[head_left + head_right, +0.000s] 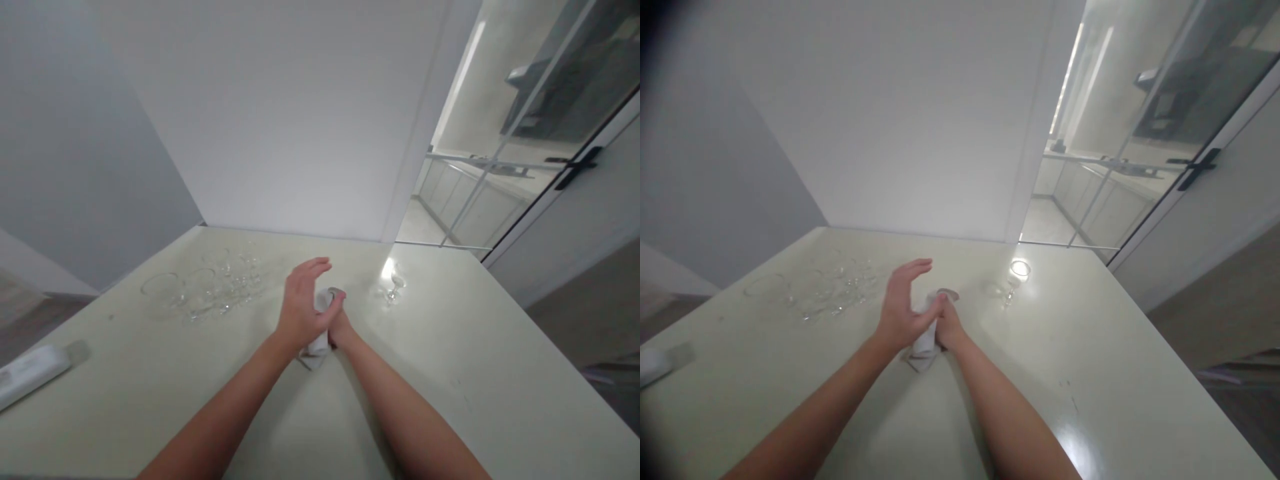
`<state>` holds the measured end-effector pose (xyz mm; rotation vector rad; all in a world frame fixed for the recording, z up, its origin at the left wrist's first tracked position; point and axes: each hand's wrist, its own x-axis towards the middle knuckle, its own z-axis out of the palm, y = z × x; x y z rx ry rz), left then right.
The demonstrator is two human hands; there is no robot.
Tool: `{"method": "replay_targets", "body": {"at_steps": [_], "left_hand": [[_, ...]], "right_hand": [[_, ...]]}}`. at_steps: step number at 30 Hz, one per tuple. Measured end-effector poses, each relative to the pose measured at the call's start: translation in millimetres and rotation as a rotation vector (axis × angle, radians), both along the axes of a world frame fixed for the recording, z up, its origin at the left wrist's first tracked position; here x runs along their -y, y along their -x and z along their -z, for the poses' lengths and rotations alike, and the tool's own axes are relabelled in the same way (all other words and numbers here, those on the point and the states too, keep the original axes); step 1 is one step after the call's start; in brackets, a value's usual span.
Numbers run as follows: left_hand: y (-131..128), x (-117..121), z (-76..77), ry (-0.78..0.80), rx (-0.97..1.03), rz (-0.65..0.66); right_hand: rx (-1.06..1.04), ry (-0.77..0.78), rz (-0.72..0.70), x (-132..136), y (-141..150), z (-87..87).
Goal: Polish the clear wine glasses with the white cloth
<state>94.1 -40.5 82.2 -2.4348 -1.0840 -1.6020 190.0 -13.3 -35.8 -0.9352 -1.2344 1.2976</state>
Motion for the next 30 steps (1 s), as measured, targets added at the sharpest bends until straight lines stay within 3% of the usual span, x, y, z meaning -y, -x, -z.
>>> {"method": "replay_targets", "body": {"at_steps": [3, 6, 11, 15, 21, 26, 30], "left_hand": [[48.9, -12.5, 13.2, 0.024, -0.047, -0.315], [79.1, -22.9, 20.6, 0.040, -0.101, -0.551], [103.5, -24.9, 23.1, 0.098, -0.093, -0.697], [113.3, -27.5, 28.7, 0.139, -0.136, -0.697], [115.3, -29.5, 29.4, 0.075, -0.193, -0.674], [113.0, -19.6, 29.4, -0.086, -0.117, -0.406], [100.9, -10.1, 43.6, -0.259, -0.152, -0.182]], "right_hand": [[-0.028, -0.003, 0.029, 6.5, 0.4, 5.2], [-0.025, -0.008, 0.079, 8.3, -0.6, 5.7], [-0.025, 0.042, 0.103, 9.2, -1.4, 4.8], [-0.046, 0.093, 0.133, 9.9, -1.9, 7.6], [-0.158, 0.157, 0.172, 9.9, -0.6, 8.7], [-0.110, 0.185, 0.238, 9.8, -1.5, 4.4], [-0.055, 0.098, 0.252, 11.8, -5.3, -4.1]]}}
